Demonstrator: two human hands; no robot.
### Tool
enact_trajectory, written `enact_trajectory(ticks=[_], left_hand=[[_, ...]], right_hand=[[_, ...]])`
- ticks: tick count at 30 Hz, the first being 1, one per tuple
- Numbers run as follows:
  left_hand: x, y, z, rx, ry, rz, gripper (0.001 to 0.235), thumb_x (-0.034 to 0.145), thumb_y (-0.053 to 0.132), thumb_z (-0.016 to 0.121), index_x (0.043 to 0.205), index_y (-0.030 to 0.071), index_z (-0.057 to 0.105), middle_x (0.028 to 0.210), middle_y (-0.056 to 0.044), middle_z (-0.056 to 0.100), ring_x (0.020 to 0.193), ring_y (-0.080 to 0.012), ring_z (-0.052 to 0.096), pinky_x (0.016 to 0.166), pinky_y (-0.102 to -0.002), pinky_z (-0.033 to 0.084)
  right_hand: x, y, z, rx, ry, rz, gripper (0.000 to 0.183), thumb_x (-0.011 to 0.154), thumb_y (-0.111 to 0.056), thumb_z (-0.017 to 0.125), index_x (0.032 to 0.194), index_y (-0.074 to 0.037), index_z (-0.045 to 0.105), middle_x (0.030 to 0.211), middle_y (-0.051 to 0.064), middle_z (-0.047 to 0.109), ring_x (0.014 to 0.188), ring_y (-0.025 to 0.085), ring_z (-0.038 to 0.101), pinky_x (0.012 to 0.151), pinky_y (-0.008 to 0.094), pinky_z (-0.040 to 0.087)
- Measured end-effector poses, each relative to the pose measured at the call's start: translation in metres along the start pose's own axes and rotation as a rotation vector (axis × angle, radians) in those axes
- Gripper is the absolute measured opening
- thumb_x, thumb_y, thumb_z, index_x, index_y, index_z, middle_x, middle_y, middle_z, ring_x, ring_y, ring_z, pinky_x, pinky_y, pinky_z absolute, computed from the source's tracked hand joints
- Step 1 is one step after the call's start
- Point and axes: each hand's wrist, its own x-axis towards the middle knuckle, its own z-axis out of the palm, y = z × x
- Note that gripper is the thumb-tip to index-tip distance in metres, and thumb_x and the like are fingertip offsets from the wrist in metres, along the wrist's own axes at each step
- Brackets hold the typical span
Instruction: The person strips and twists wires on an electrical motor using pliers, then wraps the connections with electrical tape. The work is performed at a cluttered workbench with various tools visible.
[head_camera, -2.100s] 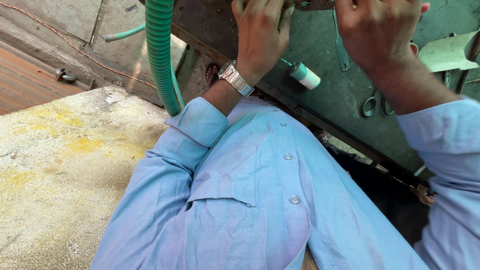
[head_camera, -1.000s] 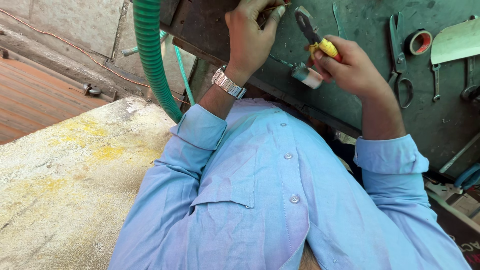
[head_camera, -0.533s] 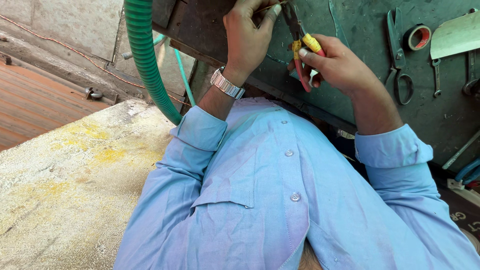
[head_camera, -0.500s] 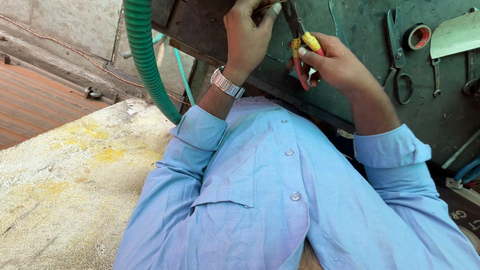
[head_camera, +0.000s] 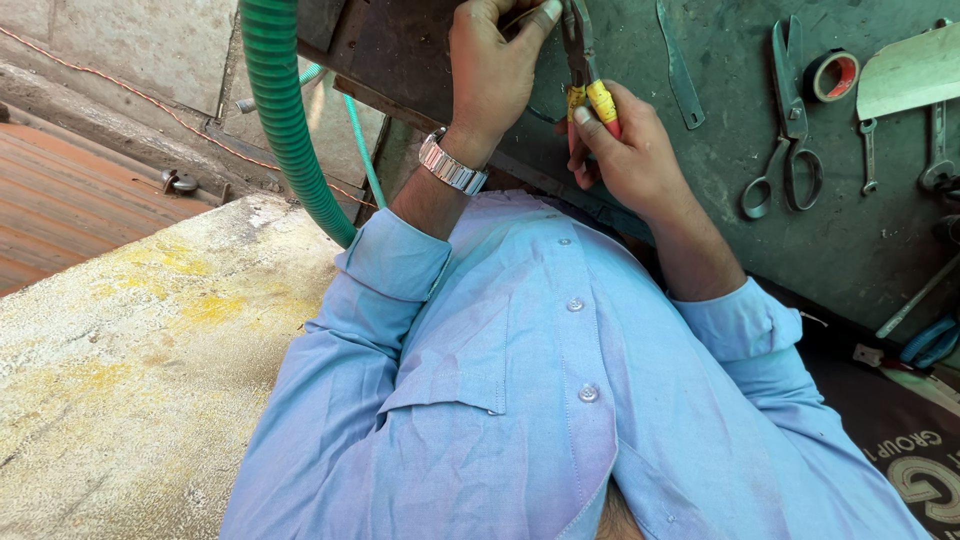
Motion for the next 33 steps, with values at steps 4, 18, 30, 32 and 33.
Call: enact_trajectory(ticks=[4, 18, 30, 32, 33], left_hand=[[0.002, 0.002, 0.000, -0.019, 0.009, -0.049, 0.012, 0.094, 0.011, 0.077, 0.098, -0.001, 0.078, 0.090, -0.007, 0.082, 0.082, -0.0097, 0.076, 0.074, -0.027, 0.061], [-0.001, 0.006, -0.003, 0.179, 0.045, 0.012, 0.016, 0.092, 0.017, 0.080, 0.100, 0.003, 0.076, 0.091, -0.008, 0.082, 0.085, -0.0157, 0.082, 0.075, -0.031, 0.065], [-0.004, 0.022, -0.001, 0.610, 0.068, 0.168, 0.014, 0.089, 0.025, 0.079, 0.085, 0.012, 0.075, 0.069, 0.000, 0.070, 0.062, -0.0219, 0.063, 0.074, -0.044, 0.038], [-0.007, 0.030, -0.001, 0.707, 0.094, 0.301, 0.009, 0.088, 0.022, 0.078, 0.090, 0.015, 0.074, 0.076, -0.001, 0.070, 0.076, -0.0235, 0.065, 0.083, -0.046, 0.037], [-0.008, 0.033, -0.002, 0.755, 0.106, 0.368, 0.008, 0.087, 0.021, 0.078, 0.092, 0.016, 0.074, 0.079, -0.001, 0.071, 0.083, -0.0242, 0.066, 0.088, -0.046, 0.037]], right_hand=[[0.000, -0.004, 0.000, -0.065, -0.008, 0.015, 0.017, 0.112, -0.017, 0.051, 0.111, -0.001, 0.055, 0.074, 0.003, 0.061, 0.058, 0.009, 0.059, 0.052, 0.026, 0.049], [-0.005, -0.017, 0.012, -0.428, 0.131, -0.371, 0.013, 0.110, -0.009, 0.054, 0.112, 0.003, 0.058, 0.075, 0.005, 0.062, 0.064, 0.010, 0.061, 0.058, 0.027, 0.048], [-0.005, -0.008, -0.005, -0.501, 0.124, -0.147, 0.016, 0.111, -0.016, 0.060, 0.115, -0.001, 0.061, 0.085, 0.003, 0.069, 0.076, 0.012, 0.067, 0.068, 0.027, 0.052], [-0.005, -0.007, -0.007, -0.451, 0.082, -0.117, 0.016, 0.110, -0.015, 0.062, 0.117, 0.000, 0.059, 0.087, 0.003, 0.066, 0.076, 0.012, 0.065, 0.067, 0.027, 0.053], [-0.006, -0.008, -0.009, -0.369, 0.035, -0.110, 0.018, 0.109, -0.014, 0.063, 0.119, 0.000, 0.057, 0.090, 0.004, 0.063, 0.077, 0.012, 0.063, 0.066, 0.027, 0.054]])
